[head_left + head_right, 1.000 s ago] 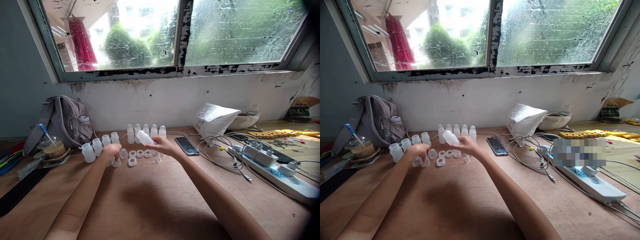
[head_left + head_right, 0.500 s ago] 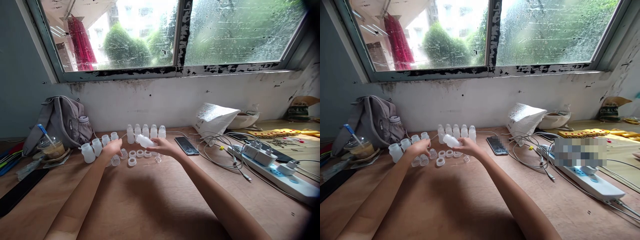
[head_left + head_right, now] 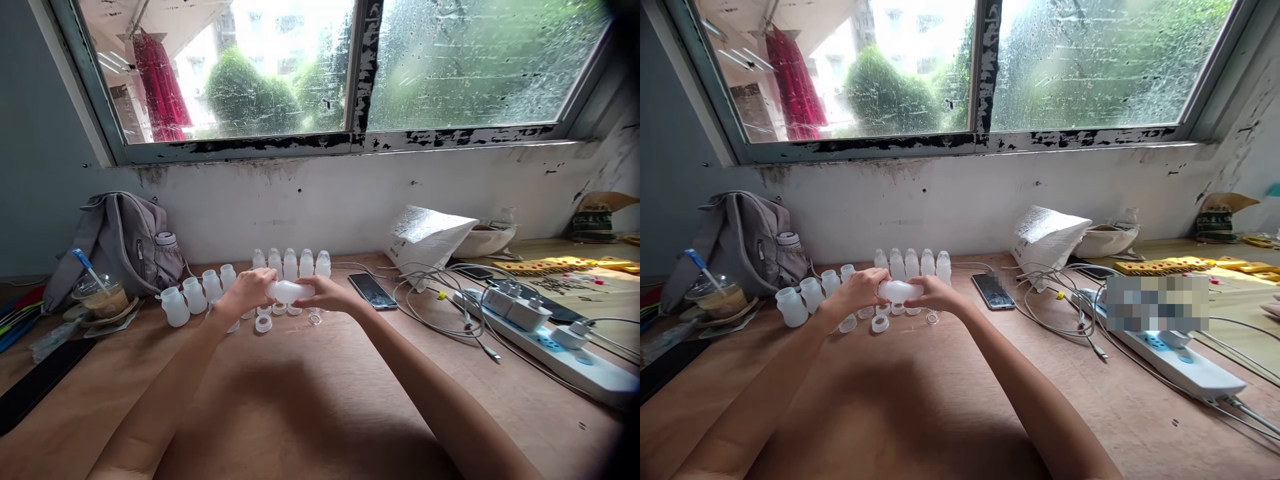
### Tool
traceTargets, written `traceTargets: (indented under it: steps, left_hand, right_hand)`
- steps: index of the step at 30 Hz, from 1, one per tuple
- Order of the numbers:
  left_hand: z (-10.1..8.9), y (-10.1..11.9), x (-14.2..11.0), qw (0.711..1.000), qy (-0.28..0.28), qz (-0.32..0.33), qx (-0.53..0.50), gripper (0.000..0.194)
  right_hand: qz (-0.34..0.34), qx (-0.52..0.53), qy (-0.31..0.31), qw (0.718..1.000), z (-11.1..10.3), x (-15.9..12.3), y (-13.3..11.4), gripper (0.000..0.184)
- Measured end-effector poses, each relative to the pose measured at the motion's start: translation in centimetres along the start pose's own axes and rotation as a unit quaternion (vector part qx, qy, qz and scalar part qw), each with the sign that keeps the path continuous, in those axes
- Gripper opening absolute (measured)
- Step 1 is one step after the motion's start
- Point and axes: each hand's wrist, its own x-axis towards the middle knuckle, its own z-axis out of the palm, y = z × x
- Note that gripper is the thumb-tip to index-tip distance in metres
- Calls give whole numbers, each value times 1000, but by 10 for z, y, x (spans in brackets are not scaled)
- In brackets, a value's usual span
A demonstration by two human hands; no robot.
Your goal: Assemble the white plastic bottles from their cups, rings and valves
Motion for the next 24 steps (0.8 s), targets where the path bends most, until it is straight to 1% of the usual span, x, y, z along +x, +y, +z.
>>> traceTargets:
  steps: [3,6,7,9,11,13,15,18,19,22,24]
  left_hand:
    - [-4,1,0,1000,-13,5,22,24]
    - [-7,2,-1,999,-18,-17,28,23]
    - [-7,1,-2,999,-17,-20,21,22]
    - [-7,0,-3,1000,-19,-13,-15,22]
    - [-5,-2,-4,998,-29,1,-57,27]
    - [-5,-3,-5,996,-43,11,-77,28]
    - [-5,-6,-4,995,-53,12,-83,23]
    - [-8,-13,-4,995,-49,2,-90,42]
    - [-9,-15,-3,995,-41,-2,-90,41]
    - [-10,-20,-3,996,-18,-4,-88,26]
    - [-10,-20,-3,996,-16,-9,-91,16]
  right_hand:
    - [-17,-19,-2,1000,0,0,2,44]
    - [-38,-52,-6,998,1,0,2,42]
    - [-48,-76,3,996,2,0,1,41]
    - [-80,-144,49,985,4,0,-2,41]
    - [-115,-216,115,963,6,0,-5,43]
    - [-133,-256,158,944,7,1,-5,42]
    - [-132,-264,173,940,6,3,0,40]
    - [-118,-253,186,942,1,8,14,42]
    - [-112,-247,191,943,0,10,19,44]
    - [-97,-225,197,949,-3,13,29,48]
    - [-93,-211,193,954,-3,13,30,49]
